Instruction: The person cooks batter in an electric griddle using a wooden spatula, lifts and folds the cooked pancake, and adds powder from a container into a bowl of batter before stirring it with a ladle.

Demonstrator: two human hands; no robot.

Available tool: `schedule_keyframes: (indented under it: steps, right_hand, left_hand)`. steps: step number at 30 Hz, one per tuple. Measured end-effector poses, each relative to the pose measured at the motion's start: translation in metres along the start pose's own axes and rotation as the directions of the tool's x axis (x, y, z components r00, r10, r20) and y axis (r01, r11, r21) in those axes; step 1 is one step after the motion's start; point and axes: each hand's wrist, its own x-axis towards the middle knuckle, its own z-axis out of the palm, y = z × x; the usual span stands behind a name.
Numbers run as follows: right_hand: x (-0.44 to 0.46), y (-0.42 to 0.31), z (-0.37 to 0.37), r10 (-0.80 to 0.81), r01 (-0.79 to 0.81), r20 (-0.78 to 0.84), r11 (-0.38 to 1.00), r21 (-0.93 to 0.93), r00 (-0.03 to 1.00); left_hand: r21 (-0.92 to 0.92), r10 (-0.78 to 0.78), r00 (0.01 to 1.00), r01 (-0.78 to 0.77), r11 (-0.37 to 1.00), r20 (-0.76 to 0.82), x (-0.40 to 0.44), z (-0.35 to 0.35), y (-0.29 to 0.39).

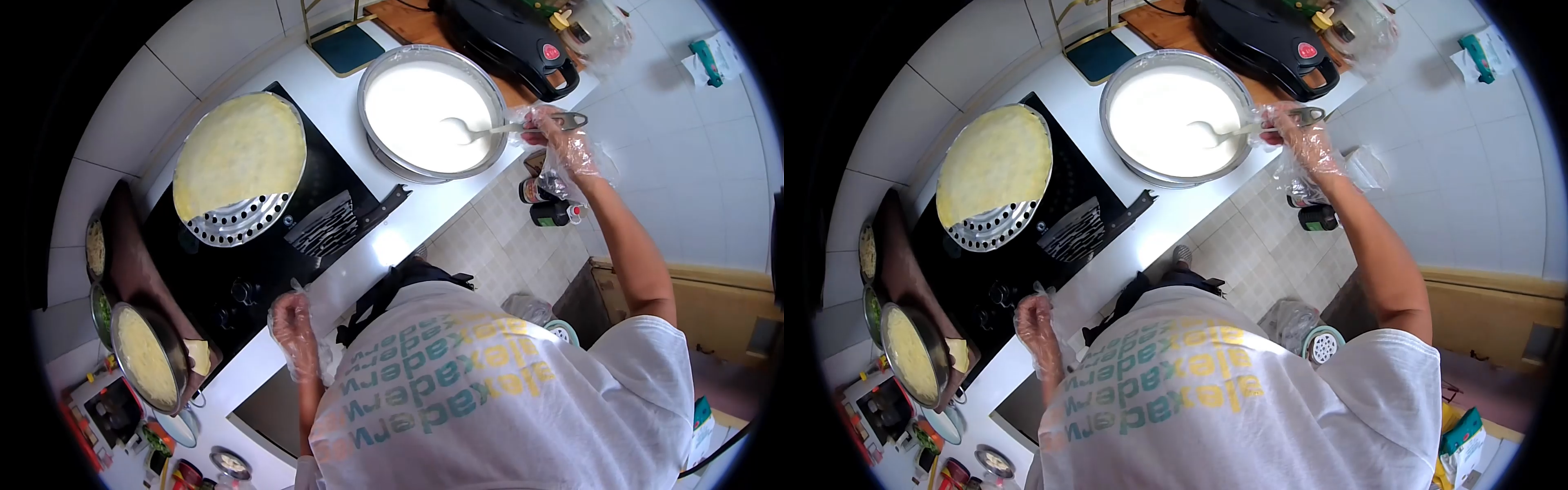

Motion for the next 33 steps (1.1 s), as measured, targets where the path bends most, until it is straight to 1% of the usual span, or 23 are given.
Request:
schedule_keyframes:
  steps: [4, 5, 8, 9, 12, 13, 16, 17, 20, 21, 24, 25, 28, 29, 32, 33]
  right_hand:
    - [0.024, 0.008, 0.006, -0.109, 0.117, -0.135, 0.992, 0.052, 0.985]
    - [0.032, 0.009, 0.007, -0.104, 0.111, -0.110, 0.992, 0.065, 0.989]
    - [0.045, 0.015, 0.008, -0.073, 0.059, 0.092, 0.988, 0.145, 0.993]
    - [0.043, 0.014, 0.006, -0.090, 0.071, 0.125, 0.986, 0.151, 0.988]
    - [0.045, 0.016, -0.021, -0.048, 0.024, 0.243, 0.995, 0.099, 0.969]
    - [0.047, 0.016, -0.030, -0.049, 0.029, 0.219, 0.995, 0.094, 0.975]
    - [0.068, 0.016, -0.052, -0.081, 0.076, 0.263, 0.997, 0.028, 0.961]
    - [0.072, 0.017, -0.046, -0.131, 0.119, 0.186, 0.990, 0.072, 0.974]
    - [0.090, 0.020, -0.030, -0.176, 0.151, 0.164, 0.977, 0.153, 0.971]
    - [0.091, 0.020, -0.023, -0.204, 0.171, 0.181, 0.968, 0.182, 0.962]
    - [0.089, 0.022, -0.023, -0.224, 0.171, 0.344, 0.969, 0.178, 0.912]
    - [0.082, 0.013, -0.026, -0.139, 0.090, 0.336, 0.983, 0.159, 0.932]
    - [0.086, 0.010, -0.048, -0.074, 0.057, 0.361, 0.997, 0.058, 0.930]
    - [0.089, 0.011, -0.052, -0.121, 0.109, 0.345, 0.993, 0.054, 0.931]
    - [0.098, 0.015, -0.041, -0.187, 0.168, 0.249, 0.981, 0.097, 0.950]
    - [0.100, 0.018, -0.034, -0.218, 0.182, 0.244, 0.970, 0.160, 0.945]
  left_hand:
    - [-0.065, -0.027, 0.998, 0.024, 0.998, -0.048, -0.006, 0.014, 0.006]
    - [-0.081, -0.034, 0.998, 0.029, 0.996, -0.061, -0.007, 0.019, 0.007]
    - [-0.060, 0.016, 0.991, -0.024, 0.998, -0.129, -0.007, 0.037, 0.013]
    - [-0.067, 0.025, 0.988, -0.035, 0.997, -0.150, -0.009, 0.043, 0.016]
    - [-0.077, 0.060, 0.978, -0.077, 0.994, -0.200, -0.008, 0.061, 0.019]
    - [-0.078, 0.065, 0.974, -0.084, 0.993, -0.215, -0.009, 0.067, 0.019]
    - [-0.117, 0.096, 0.969, -0.125, 0.985, -0.229, -0.010, 0.083, 0.019]
    - [-0.138, 0.110, 0.967, -0.144, 0.980, -0.230, -0.010, 0.088, 0.019]
    - [-0.118, 0.105, 0.964, -0.137, 0.984, -0.243, -0.012, 0.104, 0.028]
    - [-0.113, 0.109, 0.964, -0.140, 0.984, -0.244, -0.013, 0.108, 0.031]
    - [-0.113, 0.107, 0.961, -0.140, 0.984, -0.256, -0.016, 0.118, 0.038]
    - [-0.119, 0.100, 0.959, -0.135, 0.984, -0.266, -0.017, 0.121, 0.041]
    - [-0.101, 0.079, 0.950, -0.114, 0.988, -0.302, -0.023, 0.125, 0.041]
    - [-0.087, 0.075, 0.947, -0.107, 0.990, -0.312, -0.025, 0.125, 0.041]
    - [-0.053, 0.044, 0.947, -0.064, 0.997, -0.319, -0.031, 0.122, 0.036]
    - [-0.028, 0.066, 0.945, -0.079, 0.996, -0.320, -0.031, 0.122, 0.035]
